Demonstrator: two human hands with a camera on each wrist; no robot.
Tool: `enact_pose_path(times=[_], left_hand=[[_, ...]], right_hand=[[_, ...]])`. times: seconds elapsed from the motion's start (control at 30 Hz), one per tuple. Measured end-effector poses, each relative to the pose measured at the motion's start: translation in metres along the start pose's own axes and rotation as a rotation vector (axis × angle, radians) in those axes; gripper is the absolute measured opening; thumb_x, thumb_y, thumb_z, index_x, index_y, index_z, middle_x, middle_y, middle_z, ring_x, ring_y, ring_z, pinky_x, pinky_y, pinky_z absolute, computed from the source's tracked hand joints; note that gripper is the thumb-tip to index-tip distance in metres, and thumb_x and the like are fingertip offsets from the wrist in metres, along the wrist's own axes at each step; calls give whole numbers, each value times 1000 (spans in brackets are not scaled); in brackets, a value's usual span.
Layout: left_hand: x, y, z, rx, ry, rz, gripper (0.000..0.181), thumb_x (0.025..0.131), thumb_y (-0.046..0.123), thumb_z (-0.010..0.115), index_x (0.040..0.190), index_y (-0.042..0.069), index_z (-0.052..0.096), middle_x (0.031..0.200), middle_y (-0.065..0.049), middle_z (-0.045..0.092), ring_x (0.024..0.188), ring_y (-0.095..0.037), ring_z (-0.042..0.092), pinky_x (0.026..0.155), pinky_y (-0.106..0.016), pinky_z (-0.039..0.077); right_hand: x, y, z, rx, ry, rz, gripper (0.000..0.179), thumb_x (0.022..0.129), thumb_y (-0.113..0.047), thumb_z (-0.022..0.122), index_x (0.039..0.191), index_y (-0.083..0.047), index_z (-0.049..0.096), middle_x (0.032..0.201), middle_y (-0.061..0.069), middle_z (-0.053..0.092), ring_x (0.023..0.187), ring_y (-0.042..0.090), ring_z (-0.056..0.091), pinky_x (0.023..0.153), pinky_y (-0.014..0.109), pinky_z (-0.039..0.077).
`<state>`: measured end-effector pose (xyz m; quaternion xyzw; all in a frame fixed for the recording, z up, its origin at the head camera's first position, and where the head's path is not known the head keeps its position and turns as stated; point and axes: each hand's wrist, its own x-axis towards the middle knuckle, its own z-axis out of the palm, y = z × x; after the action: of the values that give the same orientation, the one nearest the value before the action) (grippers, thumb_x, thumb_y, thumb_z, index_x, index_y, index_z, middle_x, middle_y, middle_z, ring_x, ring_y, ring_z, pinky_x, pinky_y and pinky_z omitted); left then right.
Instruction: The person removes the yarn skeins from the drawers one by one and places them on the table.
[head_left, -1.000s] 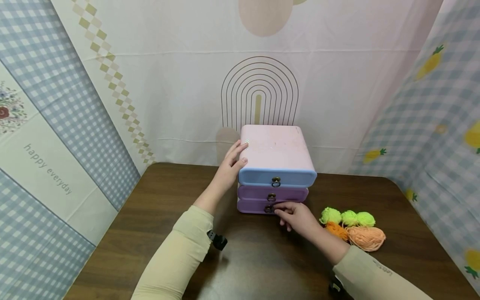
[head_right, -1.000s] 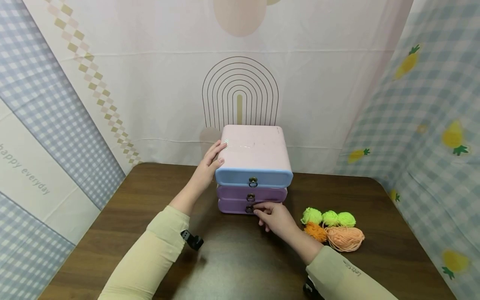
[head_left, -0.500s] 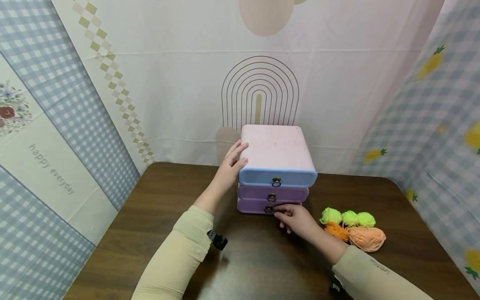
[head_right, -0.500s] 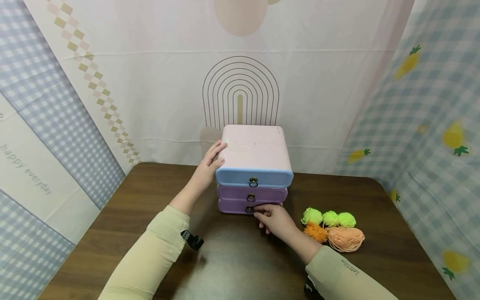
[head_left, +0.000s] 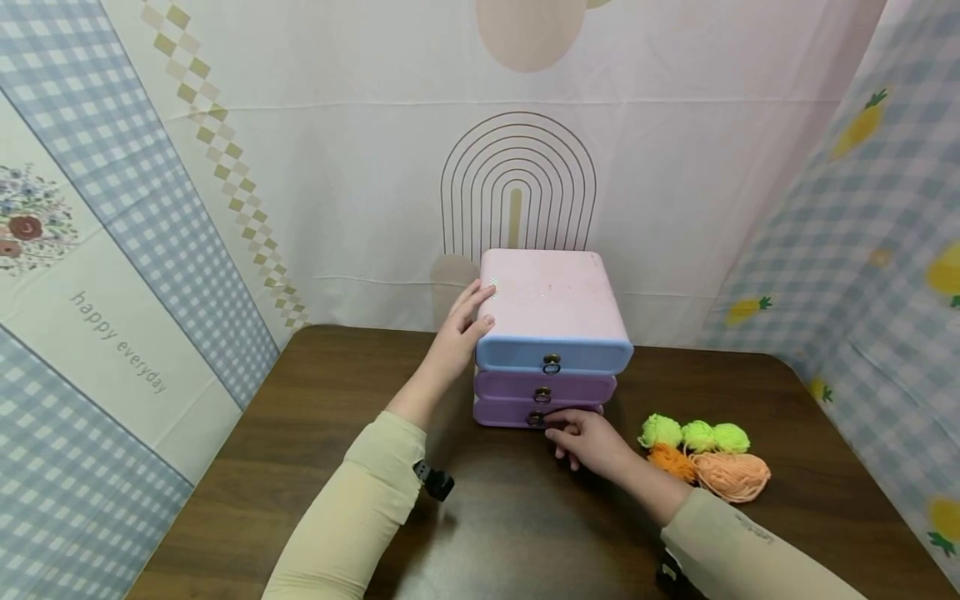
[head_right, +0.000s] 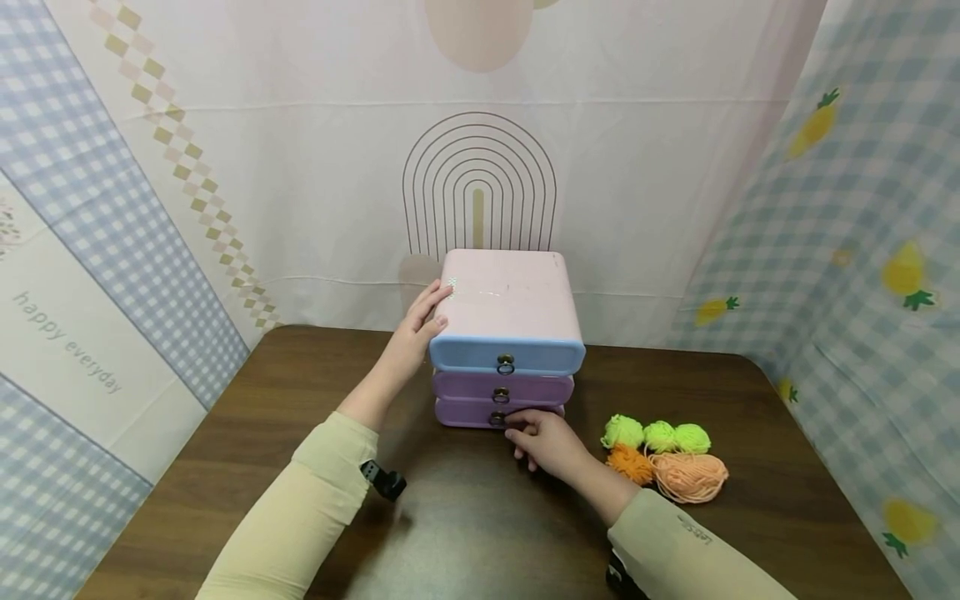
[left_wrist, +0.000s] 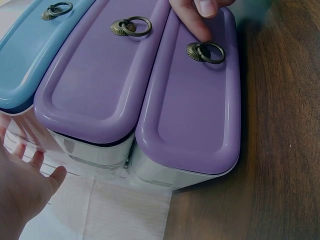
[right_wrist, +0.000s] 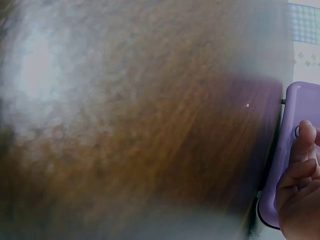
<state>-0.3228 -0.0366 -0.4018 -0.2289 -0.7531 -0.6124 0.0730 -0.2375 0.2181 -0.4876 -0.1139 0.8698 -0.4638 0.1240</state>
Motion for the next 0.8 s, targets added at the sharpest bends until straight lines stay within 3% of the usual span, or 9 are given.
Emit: enact_pose_path(times=[0.13,0.37,0.57,0.8], left_hand=[[0,1,0,-8,-6,-1,51,99,23,54,148,13,47,164,-3,19,148,-23,19,114,-47,29],[-9,35,-4,-25,-46,-25,50,100,12,52,148,1,43,164,-15,16,149,-31,17,115,-48,27],[-1,8,-1,-30,-25,-12,50,101,16,52,149,7,44,165,-8,16,149,-26,16,115,-47,27],[-1,0,0,-19,1,-1,49,99,23,54,148,15,48,164,-2,20,148,-20,19,115,-45,27]], right_hand=[[0,0,1,13,-16,4,30,99,-18,61,126,-4,64,67,5,65,46,19,55,45,36,48],[0,0,1,63,-36,18,31,99,-18,61,125,-1,62,67,5,65,47,17,55,46,36,48],[-1,-1,2,123,-53,26,33,100,-19,59,125,4,60,70,8,67,48,16,55,48,36,49],[-4,-4,4,204,-54,103,34,101,-20,57,126,2,59,74,7,67,50,13,54,43,28,39]])
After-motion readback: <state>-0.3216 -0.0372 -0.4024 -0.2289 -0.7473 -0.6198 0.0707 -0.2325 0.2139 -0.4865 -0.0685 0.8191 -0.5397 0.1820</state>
